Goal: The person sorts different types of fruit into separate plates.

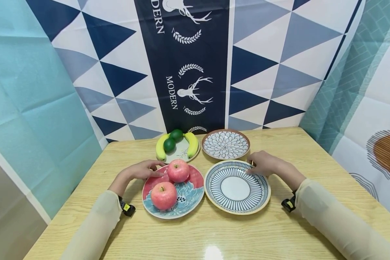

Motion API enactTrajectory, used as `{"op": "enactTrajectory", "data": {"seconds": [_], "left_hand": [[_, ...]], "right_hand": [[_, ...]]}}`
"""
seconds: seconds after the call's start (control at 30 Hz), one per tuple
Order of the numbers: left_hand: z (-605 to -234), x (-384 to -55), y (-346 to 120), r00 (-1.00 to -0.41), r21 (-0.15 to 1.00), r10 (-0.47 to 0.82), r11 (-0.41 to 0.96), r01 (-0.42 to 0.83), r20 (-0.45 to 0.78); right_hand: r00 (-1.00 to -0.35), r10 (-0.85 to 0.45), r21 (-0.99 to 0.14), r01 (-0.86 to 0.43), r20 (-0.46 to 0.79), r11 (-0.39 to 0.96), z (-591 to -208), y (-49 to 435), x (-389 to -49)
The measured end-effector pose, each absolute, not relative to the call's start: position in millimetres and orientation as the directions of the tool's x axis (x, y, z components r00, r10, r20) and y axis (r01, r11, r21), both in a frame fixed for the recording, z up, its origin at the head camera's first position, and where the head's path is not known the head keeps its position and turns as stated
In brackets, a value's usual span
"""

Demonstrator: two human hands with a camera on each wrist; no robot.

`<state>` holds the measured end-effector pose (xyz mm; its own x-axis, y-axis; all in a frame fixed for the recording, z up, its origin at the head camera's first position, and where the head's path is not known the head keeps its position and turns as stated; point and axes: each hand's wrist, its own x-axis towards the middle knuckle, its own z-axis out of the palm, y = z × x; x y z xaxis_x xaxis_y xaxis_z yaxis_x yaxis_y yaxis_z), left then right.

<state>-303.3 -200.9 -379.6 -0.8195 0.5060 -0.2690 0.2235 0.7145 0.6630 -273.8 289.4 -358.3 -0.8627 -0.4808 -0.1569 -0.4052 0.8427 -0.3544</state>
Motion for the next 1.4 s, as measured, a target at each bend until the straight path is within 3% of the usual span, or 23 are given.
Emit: {"op": "enactTrajectory", "data": {"seconds": [0.33,0.67,0.97,1.17,1.4], "left_hand": [[-378.2,-302.4,-200.8,-0.830,0.638,0.494,0.733,0.237,-0.259],[-371.7,-299.6,-198.9,-0.835,0.540,0.505,0.776,0.326,-0.221],[-355.5,-293.8,-194.8,-0.885,0.481,0.403,0.839,0.255,-0.233],[-348.4,-292.3,-190.9,-0.901,0.383,0.428,0.846,0.371,-0.072],[-338.1,-300.4,-179.1,-0.890,0.378,0.447,0.810,0.448,0.096]], "right_hand": [[-0.863,-0.481,-0.342,-0.409,-0.157,0.846,-359.6,289.7,-274.7],[-0.862,-0.475,-0.348,-0.397,-0.176,0.849,-359.2,287.7,-274.7],[-0.869,-0.457,-0.357,-0.372,-0.190,0.857,-360.1,289.0,-273.3],[-0.870,-0.453,-0.363,-0.364,-0.196,0.857,-364.9,290.5,-271.8],[-0.875,-0.445,-0.381,-0.350,-0.194,0.855,-363.5,291.7,-271.7]]}}
